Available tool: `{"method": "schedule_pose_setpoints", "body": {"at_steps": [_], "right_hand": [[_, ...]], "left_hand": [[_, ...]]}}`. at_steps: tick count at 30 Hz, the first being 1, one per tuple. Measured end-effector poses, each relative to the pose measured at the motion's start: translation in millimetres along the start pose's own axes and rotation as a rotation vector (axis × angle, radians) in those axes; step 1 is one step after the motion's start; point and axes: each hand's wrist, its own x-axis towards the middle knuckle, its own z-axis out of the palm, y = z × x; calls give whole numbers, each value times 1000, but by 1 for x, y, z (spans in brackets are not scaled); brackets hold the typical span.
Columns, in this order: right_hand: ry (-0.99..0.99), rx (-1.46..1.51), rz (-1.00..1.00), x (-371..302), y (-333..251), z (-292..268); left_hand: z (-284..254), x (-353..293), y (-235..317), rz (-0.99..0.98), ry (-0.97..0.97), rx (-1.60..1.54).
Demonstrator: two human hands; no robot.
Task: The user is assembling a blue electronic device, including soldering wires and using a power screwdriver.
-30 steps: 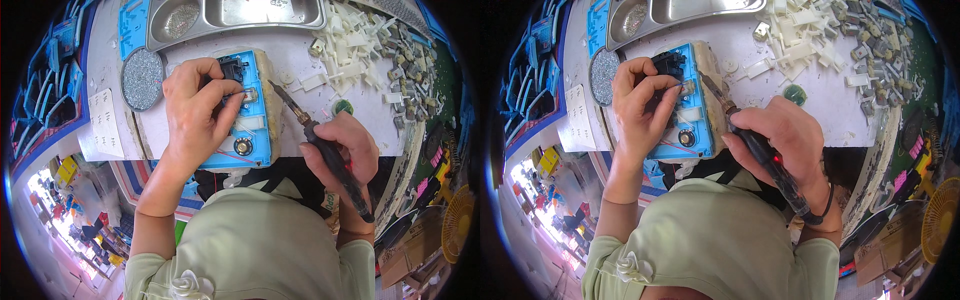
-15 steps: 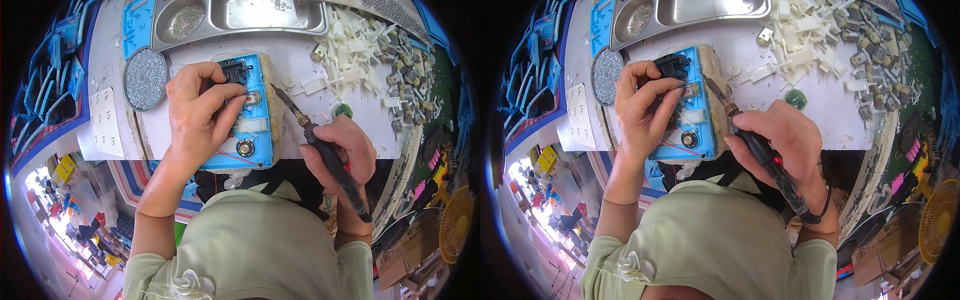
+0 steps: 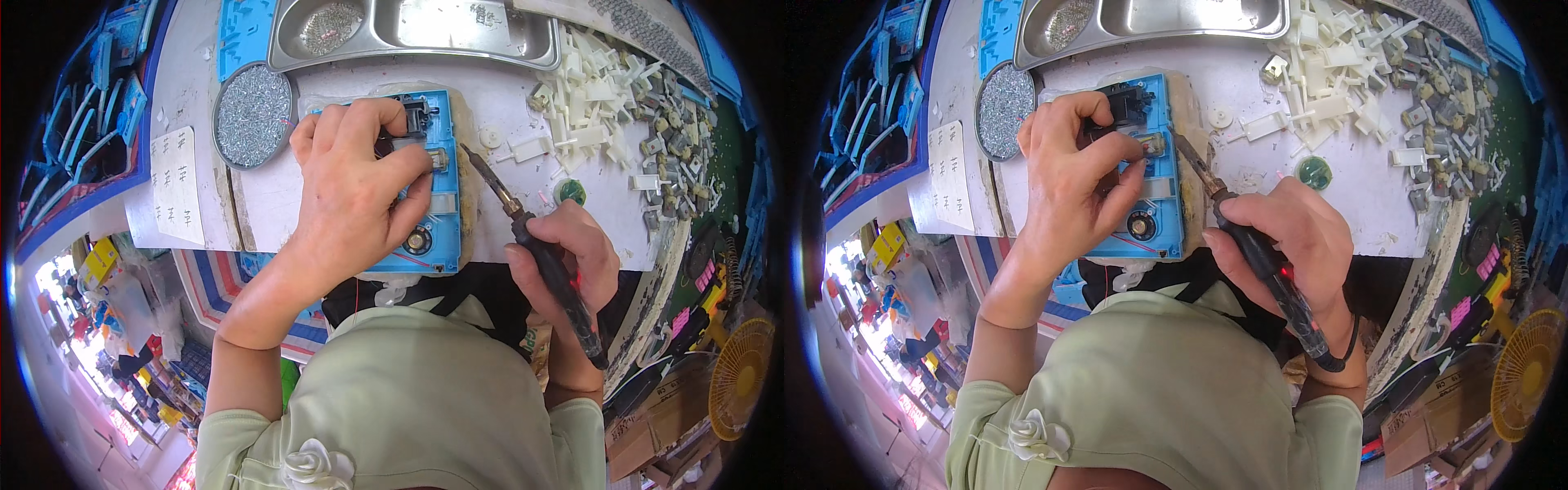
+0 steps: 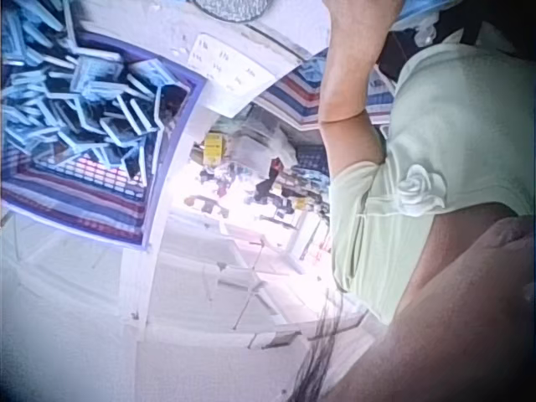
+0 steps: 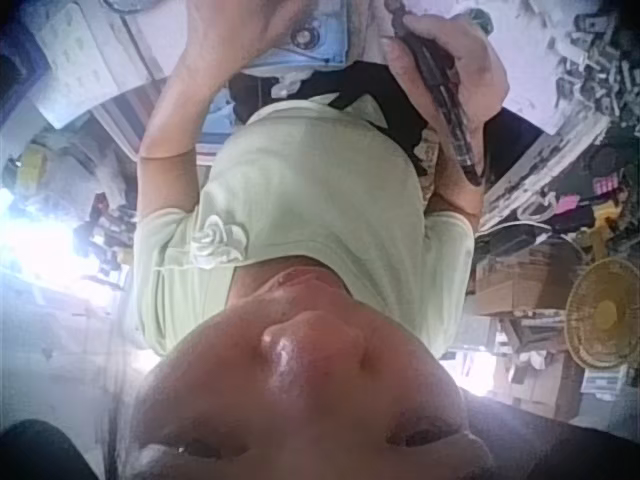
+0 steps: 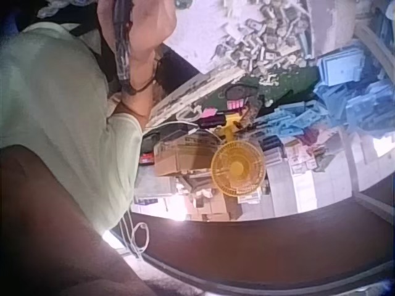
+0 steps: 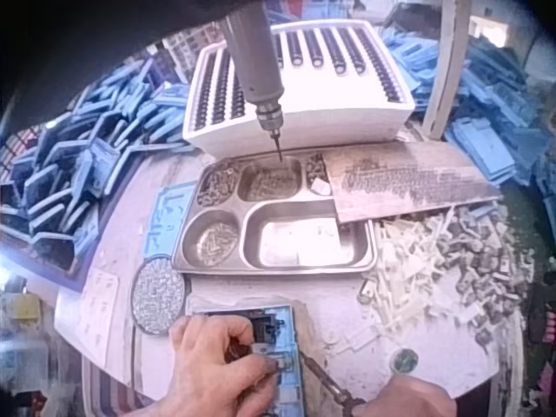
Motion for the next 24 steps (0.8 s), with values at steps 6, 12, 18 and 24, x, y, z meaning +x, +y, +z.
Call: {"method": "schedule_pose_setpoints", "body": {"at_steps": [6,12,18,24], "right_hand": [[-25,-8,-5,0,-1,-1],[-44,20,-5,-3,-1,1],[-79,18,-15,-4,-1,2],[-118,19,-11,-4,-1,2]], "left_hand": [[0,2,2,0,-2,2],[0,4,5,-12,-9,19],[1,4,5,-22,-15,31],[2,5,6,-24,-8,42]]}}
